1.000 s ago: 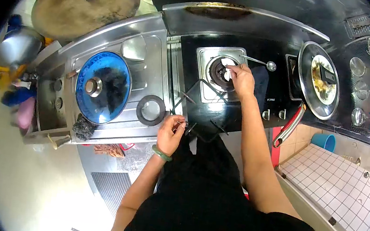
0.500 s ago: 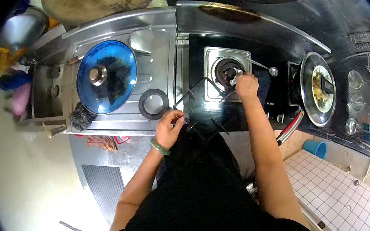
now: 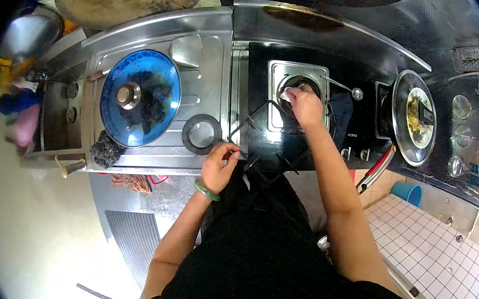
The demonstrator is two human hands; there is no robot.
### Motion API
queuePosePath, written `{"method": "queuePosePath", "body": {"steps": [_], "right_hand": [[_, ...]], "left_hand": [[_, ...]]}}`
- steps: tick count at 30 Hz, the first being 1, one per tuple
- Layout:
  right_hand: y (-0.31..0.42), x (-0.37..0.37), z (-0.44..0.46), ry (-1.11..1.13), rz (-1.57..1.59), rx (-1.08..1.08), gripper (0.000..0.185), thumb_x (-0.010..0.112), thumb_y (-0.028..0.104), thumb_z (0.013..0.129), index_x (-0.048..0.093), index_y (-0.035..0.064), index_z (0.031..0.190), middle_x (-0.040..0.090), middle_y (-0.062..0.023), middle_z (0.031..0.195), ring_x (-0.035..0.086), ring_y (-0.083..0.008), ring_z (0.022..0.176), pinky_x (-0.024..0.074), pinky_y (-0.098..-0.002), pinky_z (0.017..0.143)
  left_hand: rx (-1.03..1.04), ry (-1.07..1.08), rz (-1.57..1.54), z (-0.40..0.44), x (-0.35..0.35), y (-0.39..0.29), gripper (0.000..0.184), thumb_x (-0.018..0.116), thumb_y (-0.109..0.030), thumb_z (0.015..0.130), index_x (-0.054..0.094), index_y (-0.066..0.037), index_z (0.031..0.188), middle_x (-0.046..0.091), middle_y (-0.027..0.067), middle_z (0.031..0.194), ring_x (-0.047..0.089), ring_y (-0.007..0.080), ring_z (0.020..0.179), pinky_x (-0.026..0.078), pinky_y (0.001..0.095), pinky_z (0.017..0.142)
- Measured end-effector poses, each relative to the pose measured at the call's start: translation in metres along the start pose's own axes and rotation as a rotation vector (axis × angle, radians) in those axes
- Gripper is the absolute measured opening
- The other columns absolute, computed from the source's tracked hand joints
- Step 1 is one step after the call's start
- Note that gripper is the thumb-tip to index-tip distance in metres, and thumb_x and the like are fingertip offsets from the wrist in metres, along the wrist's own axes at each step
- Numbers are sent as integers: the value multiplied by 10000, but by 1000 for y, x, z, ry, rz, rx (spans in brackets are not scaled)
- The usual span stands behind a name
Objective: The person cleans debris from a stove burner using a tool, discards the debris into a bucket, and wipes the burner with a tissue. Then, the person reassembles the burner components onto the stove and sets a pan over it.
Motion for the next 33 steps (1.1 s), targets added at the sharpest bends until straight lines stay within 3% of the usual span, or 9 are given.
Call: {"method": "queuePosePath", "body": {"steps": [1, 6, 11, 14, 19, 22, 27, 30, 33], "right_hand": [[0, -1, -5, -61, -15, -130, 167, 671, 235, 823, 731, 126, 934, 654, -119, 891, 661, -312, 803, 534, -415, 721], [-4, 4, -17, -109, -69, -229, 157, 610, 222, 838, 689, 86, 842, 641, -122, 840, 661, -341, 716, 543, -433, 639], [-3, 4, 15, 89, 146, 148, 174, 676, 235, 806, 701, 96, 907, 690, -160, 885, 681, -345, 815, 549, -423, 738], [7, 19, 32, 8, -58, 187, 180, 683, 243, 797, 705, 101, 907, 697, -163, 880, 680, -362, 818, 543, -450, 765], [27, -16, 10, -33, -296, -109, 230, 698, 272, 794, 705, 144, 985, 639, -147, 1051, 636, -330, 955, 540, -408, 808], [10, -4, -6, 30, -179, -103, 264, 621, 274, 828, 688, 98, 1012, 587, -181, 1170, 624, -327, 966, 522, -477, 797], [-3, 3, 16, -16, -189, -142, 202, 670, 178, 804, 690, 58, 965, 660, -148, 936, 654, -319, 900, 534, -408, 789], [-23, -29, 4, 53, 199, 92, 215, 586, 93, 831, 668, 60, 1028, 661, -184, 1047, 640, -371, 925, 517, -427, 832], [-57, -46, -21, -192, 64, 179, 219, 675, 111, 793, 654, 47, 1002, 661, -190, 968, 640, -361, 897, 510, -430, 791]], "left_hand": [[-1, -5, 3, 0, 0, 2, 108, 643, -73, 868, 637, -10, 956, 630, 89, 859, 615, 177, 719, 487, 293, 662], [33, 0, 28, 0, -2, 3, 104, 643, -52, 868, 638, -10, 963, 631, 92, 865, 620, 185, 704, 490, 298, 648], [-13, -18, -56, -3, -4, 2, 93, 641, -38, 862, 634, -7, 949, 633, 102, 871, 620, 186, 699, 488, 299, 639], [-14, -17, -33, -2, -6, -3, 86, 640, -32, 858, 631, -7, 940, 633, 106, 865, 613, 188, 691, 483, 299, 637], [-1, -29, -31, -4, -7, -1, 78, 632, -29, 859, 632, -14, 936, 628, 104, 848, 605, 195, 695, 477, 305, 640], [-8, -32, -35, -5, -8, -1, 75, 633, -32, 860, 633, -20, 934, 626, 102, 845, 606, 199, 703, 478, 307, 643], [19, -63, 3, -9, -17, -11, 84, 639, -44, 858, 631, -27, 940, 628, 99, 864, 609, 203, 710, 480, 308, 648], [-9, -83, -32, -11, -19, -2, 88, 637, -47, 860, 631, -27, 945, 628, 99, 871, 613, 205, 723, 482, 304, 658], [-45, -79, -45, -12, -17, 7, 81, 628, -42, 865, 640, -26, 944, 638, 99, 886, 619, 202, 743, 485, 296, 674]]}}
Point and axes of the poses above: each hand's wrist, its own z-axis towards the middle knuckle, its own x-axis out of the palm, y = z × x, the point moved 1 cm from there along z, towards the middle knuckle
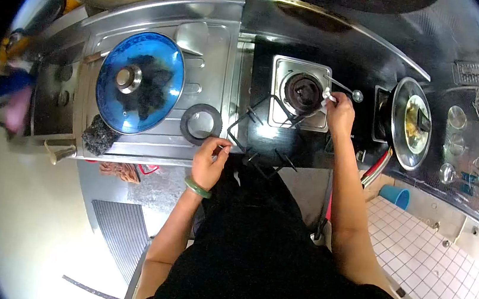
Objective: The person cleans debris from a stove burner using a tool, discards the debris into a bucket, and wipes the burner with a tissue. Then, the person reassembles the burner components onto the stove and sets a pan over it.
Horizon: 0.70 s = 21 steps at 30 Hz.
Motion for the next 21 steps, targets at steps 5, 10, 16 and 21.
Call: {"method": "queuePosePath", "body": {"steps": [5, 10, 16, 21], "right_hand": [[-49, 44, -16, -159, -141, 86, 171, 652, 73, 780, 663, 73, 950, 639, -191, 935, 618, -388, 869, 506, -449, 761], [-49, 66, -27, -46, 36, 86, 265, 625, 56, 805, 712, 98, 1051, 630, -192, 940, 623, -372, 869, 509, -425, 797], [-23, 64, -68, -51, 152, 133, 251, 657, 77, 812, 697, 32, 1056, 668, -213, 982, 652, -363, 910, 510, -409, 802], [-12, 55, -82, -1, 254, 156, 229, 670, 71, 818, 695, 29, 1041, 672, -190, 953, 660, -334, 878, 508, -378, 785]], "left_hand": [[-21, 74, -67, 2, 11, 9, 75, 625, -51, 872, 640, -16, 936, 642, 97, 880, 621, 197, 751, 489, 301, 681], [27, 126, -7, 2, 11, -5, 76, 626, -55, 872, 632, -13, 934, 638, 98, 872, 614, 199, 735, 486, 307, 673], [3, 183, -22, -7, 10, 18, 82, 627, -48, 864, 628, -9, 936, 633, 105, 870, 614, 205, 731, 486, 307, 671], [-2, 203, 0, -3, 9, 11, 85, 628, -50, 865, 633, -11, 940, 631, 105, 874, 615, 203, 738, 487, 302, 680]]}}
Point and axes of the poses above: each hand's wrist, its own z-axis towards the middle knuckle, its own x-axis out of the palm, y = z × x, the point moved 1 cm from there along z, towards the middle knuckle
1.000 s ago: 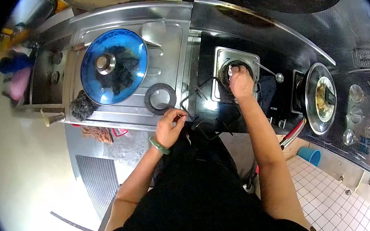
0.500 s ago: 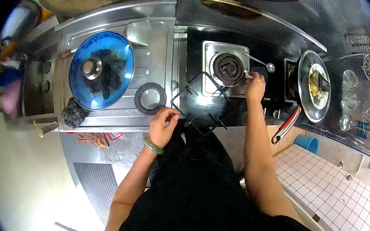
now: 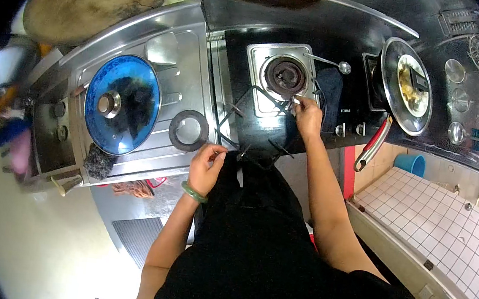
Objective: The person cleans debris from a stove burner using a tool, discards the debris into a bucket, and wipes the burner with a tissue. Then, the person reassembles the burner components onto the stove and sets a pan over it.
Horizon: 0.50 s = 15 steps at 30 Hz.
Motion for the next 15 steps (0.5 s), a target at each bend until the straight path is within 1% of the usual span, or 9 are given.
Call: {"method": "queuePosePath", "body": {"steps": [2, 3, 6, 7, 10, 11, 14, 15], "right_hand": [[5, -6, 3, -46, 46, 60, 207, 669, 60, 816, 694, 21, 1018, 671, -179, 912, 662, -316, 831, 507, -372, 757], [2, -3, 3, -107, 104, 82, 181, 680, 64, 805, 663, -12, 968, 660, -173, 870, 653, -290, 777, 506, -375, 728], [-2, -3, 1, -196, 70, 102, 202, 702, 79, 787, 621, -29, 938, 658, -178, 857, 655, -292, 764, 508, -381, 717], [-1, -8, -2, -198, 50, 123, 245, 724, 109, 776, 593, -33, 926, 658, -180, 848, 655, -301, 752, 508, -380, 710], [6, -13, 1, -205, 111, 257, 255, 723, 146, 785, 601, -28, 926, 663, -169, 823, 656, -310, 751, 510, -376, 705], [-1, -7, 5, -158, 81, 252, 281, 705, 174, 817, 616, -37, 980, 679, -148, 833, 666, -264, 740, 512, -360, 698], [-7, 1, 10, 91, 292, 405, 313, 679, 186, 854, 622, -46, 1057, 689, -115, 840, 662, -192, 717, 512, -335, 681], [-8, 4, 10, 80, 275, 426, 311, 656, 160, 878, 619, -44, 1109, 688, -88, 853, 646, -142, 702, 509, -310, 669]], "left_hand": [[-13, 1, -23, 2, 1, -1, 86, 629, -52, 866, 635, -13, 943, 630, 104, 875, 616, 202, 739, 488, 301, 682], [1, 4, 0, 3, 0, -3, 87, 628, -53, 868, 636, -13, 945, 630, 103, 874, 616, 202, 742, 489, 300, 683], [32, 18, 46, 4, 0, -10, 88, 624, -57, 873, 637, -14, 949, 630, 102, 873, 617, 202, 748, 491, 300, 686], [33, 22, 46, 3, 0, -11, 87, 623, -59, 875, 637, -15, 949, 631, 102, 872, 616, 202, 750, 492, 300, 686], [8, 44, 52, 2, 3, -11, 95, 619, -69, 882, 636, -18, 961, 627, 102, 881, 617, 207, 752, 496, 304, 685], [-3, 49, 54, 2, 6, -12, 100, 617, -73, 884, 635, -20, 967, 625, 103, 885, 618, 209, 753, 497, 305, 684], [130, 101, 199, 14, 16, -26, 119, 616, -82, 887, 628, -27, 992, 619, 111, 904, 629, 233, 774, 505, 315, 677], [33, 188, 248, 18, 20, -21, 207, 647, -157, 879, 617, -29, 1038, 606, 120, 976, 631, 269, 861, 514, 347, 734]]}}
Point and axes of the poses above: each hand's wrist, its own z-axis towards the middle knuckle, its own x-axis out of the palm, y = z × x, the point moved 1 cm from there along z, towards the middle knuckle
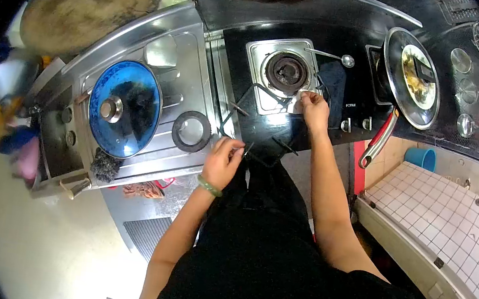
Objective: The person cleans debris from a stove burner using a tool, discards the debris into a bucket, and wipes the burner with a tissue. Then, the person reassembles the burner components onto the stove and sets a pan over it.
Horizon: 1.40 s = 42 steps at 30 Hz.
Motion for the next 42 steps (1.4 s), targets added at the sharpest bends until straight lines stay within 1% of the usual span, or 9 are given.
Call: {"method": "queuePosePath", "body": {"steps": [3, 4, 7, 12, 16, 20, 29, 31, 42], "right_hand": [[-10, -1, -3, 78, 227, 49, 285, 650, 138, 882, 618, -46, 1096, 682, -76, 849, 647, -141, 714, 509, -305, 669], [-14, 0, 0, 34, 43, -88, 274, 668, 107, 861, 612, -36, 1088, 685, -106, 853, 667, -170, 753, 512, -313, 681], [-4, -5, -8, -52, -125, -275, 267, 703, 103, 821, 609, -19, 1039, 683, -151, 877, 676, -237, 787, 515, -342, 699], [1, -8, -9, 1, -232, -356, 306, 752, 124, 755, 597, -5, 985, 665, -170, 879, 649, -309, 773, 513, -378, 718], [-1, -6, -9, 9, -236, -352, 276, 703, 162, 784, 590, 21, 992, 650, -211, 929, 620, -411, 894, 488, -461, 772], [-6, -10, -4, -6, -127, -417, 173, 686, 116, 778, 622, -7, 881, 649, -144, 783, 635, -256, 696, 491, -341, 659], [-12, -12, -20, 25, 50, -170, 218, 687, 142, 811, 618, -15, 945, 677, -85, 801, 635, -149, 734, 505, -296, 693], [2, -9, -30, 54, 162, -128, 269, 697, 212, 813, 617, 13, 975, 681, -138, 840, 661, -258, 760, 516, -351, 716], [14, 29, -40, -349, -109, -428, 358, 815, 203, 717, 590, 0, 909, 606, -161, 1052, 582, -335, 935, 476, -405, 819]], "left_hand": [[253, -64, 307, 10, 21, -4, 343, 679, -257, 855, 599, -32, 1101, 583, 129, 1065, 609, 304, 969, 502, 386, 832], [181, 47, 390, 12, 29, -2, 453, 680, -343, 854, 562, -60, 1188, 545, 155, 1194, 569, 338, 1080, 492, 413, 899], [86, 293, 585, 19, 38, -7, 459, 689, -320, 845, 548, -52, 1190, 530, 158, 1225, 554, 341, 1109, 489, 426, 898], [66, 48, 482, 18, 50, 16, 290, 637, -197, 848, 578, -80, 1106, 661, 141, 966, 645, 335, 901, 535, 448, 737], [43, 139, 562, 20, 49, 29, 166, 635, -178, 839, 569, -58, 934, 657, 145, 902, 646, 340, 851, 536, 433, 715], [166, 35, 532, 22, 44, 22, 138, 621, -165, 848, 552, -63, 910, 628, 140, 844, 637, 333, 807, 529, 425, 690], [294, -20, 638, -1, -21, -52, 122, 582, -132, 872, 548, -47, 952, 607, 129, 866, 615, 310, 800, 508, 399, 678], [338, -85, 654, -7, -32, -53, 116, 595, -93, 857, 560, -34, 951, 610, 136, 874, 613, 326, 806, 510, 403, 687], [180, -189, 604, -28, -77, -55, 123, 587, 18, 843, 580, 17, 966, 606, 185, 886, 600, 381, 814, 486, 425, 713]]}}
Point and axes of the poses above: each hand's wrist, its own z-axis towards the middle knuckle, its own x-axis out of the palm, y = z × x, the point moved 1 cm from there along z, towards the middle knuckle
